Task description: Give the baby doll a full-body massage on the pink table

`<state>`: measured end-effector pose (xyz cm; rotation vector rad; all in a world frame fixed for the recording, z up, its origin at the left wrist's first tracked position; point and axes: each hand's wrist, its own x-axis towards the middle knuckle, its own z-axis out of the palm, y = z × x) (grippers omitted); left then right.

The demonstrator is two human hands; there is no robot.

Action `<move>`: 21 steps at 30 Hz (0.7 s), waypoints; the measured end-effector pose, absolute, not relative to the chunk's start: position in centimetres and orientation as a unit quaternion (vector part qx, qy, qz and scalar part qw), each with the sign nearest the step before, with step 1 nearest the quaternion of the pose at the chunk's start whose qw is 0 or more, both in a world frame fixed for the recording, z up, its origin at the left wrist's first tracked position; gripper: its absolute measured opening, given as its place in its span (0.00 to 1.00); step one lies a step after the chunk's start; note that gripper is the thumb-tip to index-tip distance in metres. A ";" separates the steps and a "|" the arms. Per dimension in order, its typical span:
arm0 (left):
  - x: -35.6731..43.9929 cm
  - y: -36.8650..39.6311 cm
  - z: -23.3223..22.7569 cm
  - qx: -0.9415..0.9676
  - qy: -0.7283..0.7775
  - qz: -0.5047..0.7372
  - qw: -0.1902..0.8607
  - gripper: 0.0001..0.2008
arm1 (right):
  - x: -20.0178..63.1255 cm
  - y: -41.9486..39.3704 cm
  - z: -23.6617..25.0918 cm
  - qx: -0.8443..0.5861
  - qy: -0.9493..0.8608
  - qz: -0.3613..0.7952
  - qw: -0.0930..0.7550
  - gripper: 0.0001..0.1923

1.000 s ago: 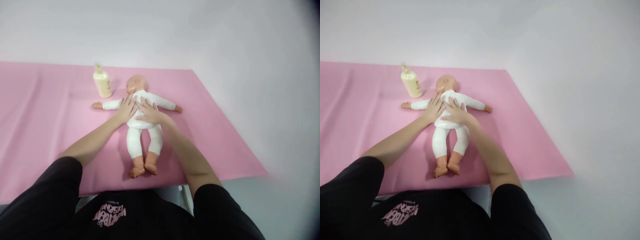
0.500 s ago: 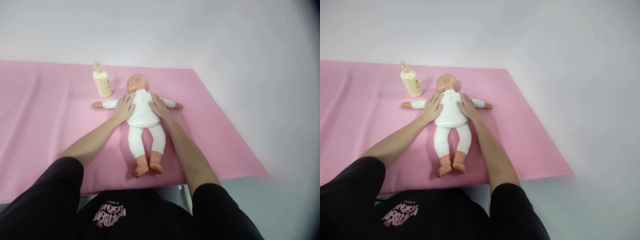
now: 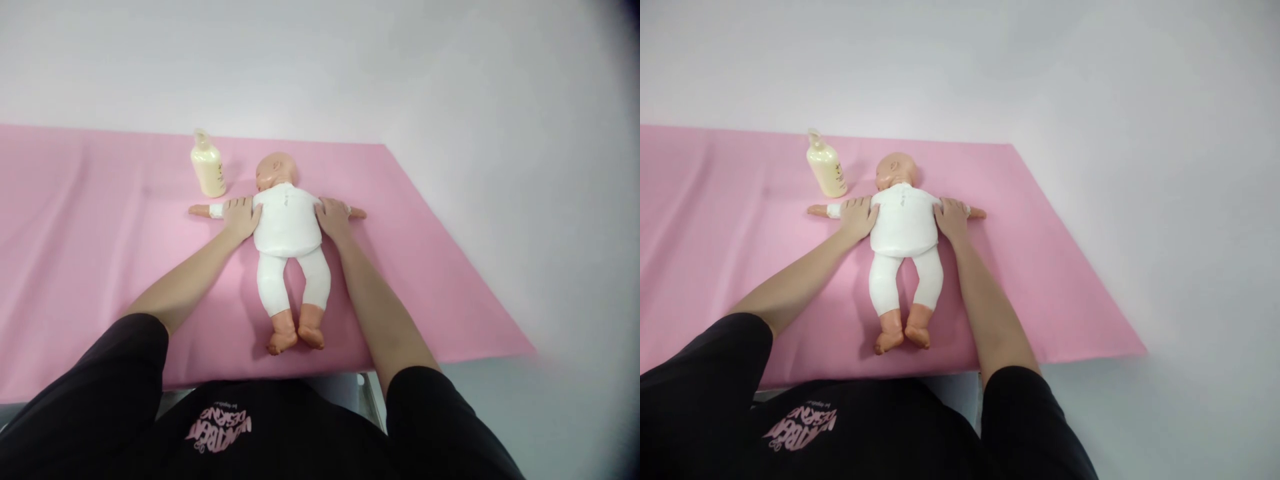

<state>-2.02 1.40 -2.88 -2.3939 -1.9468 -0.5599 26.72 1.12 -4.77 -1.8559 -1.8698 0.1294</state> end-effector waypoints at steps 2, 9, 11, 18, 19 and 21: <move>-1.9 1.4 -3.1 -0.771 -0.612 -0.177 0.008 0.29 | 25.8 1.2 -4.5 -0.669 -0.691 0.085 0.261 0.31; -1.9 1.7 -3.3 -0.785 -0.590 -0.187 -0.007 0.28 | 22.1 0.7 -2.8 -0.576 -0.760 0.200 0.228 0.43; -1.9 1.6 -3.4 -0.799 -0.564 -0.209 -0.026 0.28 | 21.3 -0.1 -1.8 -0.565 -0.776 0.199 0.196 0.42; 0.3 -0.9 -2.0 -0.857 -0.460 -0.228 -0.040 0.27 | 18.9 -3.5 2.1 -0.551 -0.801 0.221 0.079 0.42; 0.8 -1.7 -1.4 -0.859 -0.468 -0.202 -0.041 0.27 | 18.7 -4.0 2.6 -0.551 -0.801 0.223 0.065 0.41; 1.5 -3.4 -0.3 -0.858 -0.490 -0.146 -0.045 0.29 | 18.5 -4.8 3.5 -0.540 -0.813 0.214 0.040 0.39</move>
